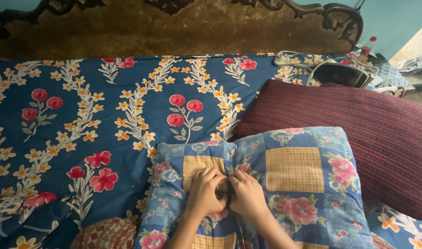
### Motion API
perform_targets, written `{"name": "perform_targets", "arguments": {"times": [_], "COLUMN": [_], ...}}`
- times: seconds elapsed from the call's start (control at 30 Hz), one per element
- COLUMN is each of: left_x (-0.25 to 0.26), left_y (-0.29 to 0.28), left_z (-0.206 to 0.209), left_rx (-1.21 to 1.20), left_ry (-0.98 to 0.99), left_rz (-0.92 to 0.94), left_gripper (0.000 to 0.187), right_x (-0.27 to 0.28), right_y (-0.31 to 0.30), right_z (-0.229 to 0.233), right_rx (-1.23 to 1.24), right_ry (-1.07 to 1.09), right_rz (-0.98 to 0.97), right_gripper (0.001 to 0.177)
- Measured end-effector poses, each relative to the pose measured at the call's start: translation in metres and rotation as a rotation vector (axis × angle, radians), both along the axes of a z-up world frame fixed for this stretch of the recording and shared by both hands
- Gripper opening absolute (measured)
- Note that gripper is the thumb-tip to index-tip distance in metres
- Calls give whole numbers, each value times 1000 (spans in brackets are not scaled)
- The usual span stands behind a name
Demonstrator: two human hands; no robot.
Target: The person sits on a bed and sews a patchwork pillow by hand. They hold the pillow on their lap, insert a needle and thread, and pull the thread through the fabric repeatedly to stitch the pillow.
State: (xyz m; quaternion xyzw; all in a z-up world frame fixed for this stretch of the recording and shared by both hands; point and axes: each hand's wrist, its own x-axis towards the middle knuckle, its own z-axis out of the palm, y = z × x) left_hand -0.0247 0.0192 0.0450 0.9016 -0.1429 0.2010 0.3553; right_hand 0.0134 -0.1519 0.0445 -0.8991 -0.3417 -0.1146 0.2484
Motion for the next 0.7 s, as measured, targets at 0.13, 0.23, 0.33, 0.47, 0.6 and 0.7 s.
{"name": "perform_targets", "arguments": {"times": [0.13,0.23,0.33,0.47,0.6,0.7], "left_x": [1,0,-3,-6,-10,-12], "left_y": [-1,-2,-2,0,6,8], "left_z": [0,0,0,-4,-3,4], "left_rx": [2,-26,-35,-81,-125,-96], "left_ry": [-25,-45,-20,-14,1,-20], "left_rz": [-7,3,18,9,-11,21], "left_gripper": [37,41,39,42,53,59], "right_x": [-14,-22,-30,-32,-34,-34], "right_y": [6,6,2,2,-2,-2], "right_z": [-5,-4,-4,-4,-12,-19], "right_rx": [104,142,152,137,65,15], "right_ry": [-49,-89,-137,-169,-249,-263], "right_rz": [-90,-105,-103,-75,-69,-43], "right_gripper": [44,42,46,56,59,56]}}
